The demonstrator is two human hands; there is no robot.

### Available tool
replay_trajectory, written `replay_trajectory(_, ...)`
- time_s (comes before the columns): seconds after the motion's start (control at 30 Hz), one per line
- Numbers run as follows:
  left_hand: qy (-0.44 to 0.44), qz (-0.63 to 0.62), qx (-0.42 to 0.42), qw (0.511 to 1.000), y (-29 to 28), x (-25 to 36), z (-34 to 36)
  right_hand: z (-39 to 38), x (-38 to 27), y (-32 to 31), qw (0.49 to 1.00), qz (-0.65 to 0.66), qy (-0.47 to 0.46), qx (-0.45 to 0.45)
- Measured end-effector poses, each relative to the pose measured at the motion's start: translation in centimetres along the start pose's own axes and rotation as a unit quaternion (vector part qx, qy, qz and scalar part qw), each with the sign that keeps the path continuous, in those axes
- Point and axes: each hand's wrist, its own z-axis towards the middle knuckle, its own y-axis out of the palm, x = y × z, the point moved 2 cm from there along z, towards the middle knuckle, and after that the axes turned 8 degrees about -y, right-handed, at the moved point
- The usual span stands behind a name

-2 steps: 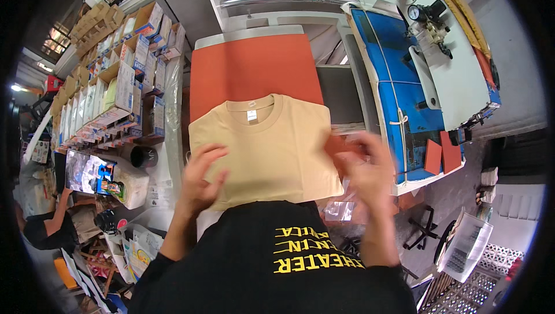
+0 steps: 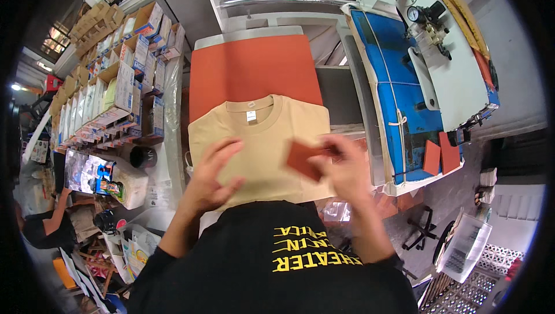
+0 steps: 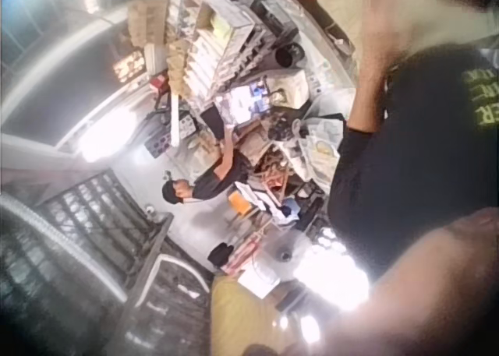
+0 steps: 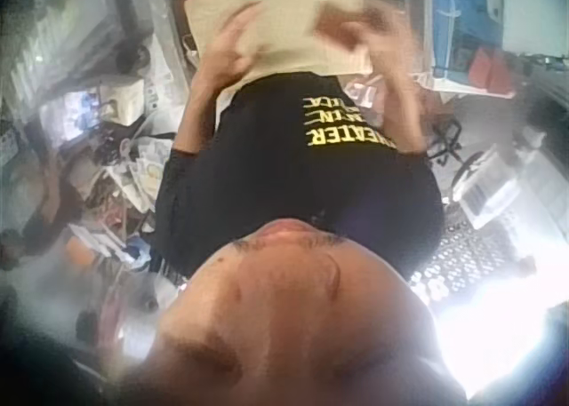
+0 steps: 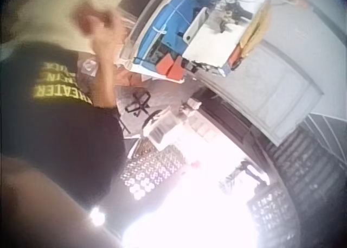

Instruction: The person prepares shirts for printing by hand, using scissors to trim graphic transfer sheets and positioning them onto t-shirts placed on a heat press machine.

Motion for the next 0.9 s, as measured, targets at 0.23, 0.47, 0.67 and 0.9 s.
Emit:
replay_trajectory(0.23, -0.065, 0.211, -0.051, 0.974, -1.7, -8.9, 6.7, 9.8, 5.5, 13.7, 0.950, -0.126, -0.274, -0.084)
replay_trajectory(0.47, -0.039, 0.111, 0.099, 0.988, -1.5, -14.5, 15.2, 16.6, 6.2, 15.7, 0.871, -0.378, -0.184, -0.253)
replay_trajectory(0.67, -0.238, -0.005, -0.164, 0.957, 2.5, -17.1, 16.4, 16.1, 5.4, 14.5, 0.902, -0.284, -0.205, -0.254)
replay_trajectory(0.9, -0.009, 0.219, -0.051, 0.974, 1.6, -15.1, 12.9, 15.3, 8.6, 15.4, 0.929, -0.196, -0.294, -0.107)
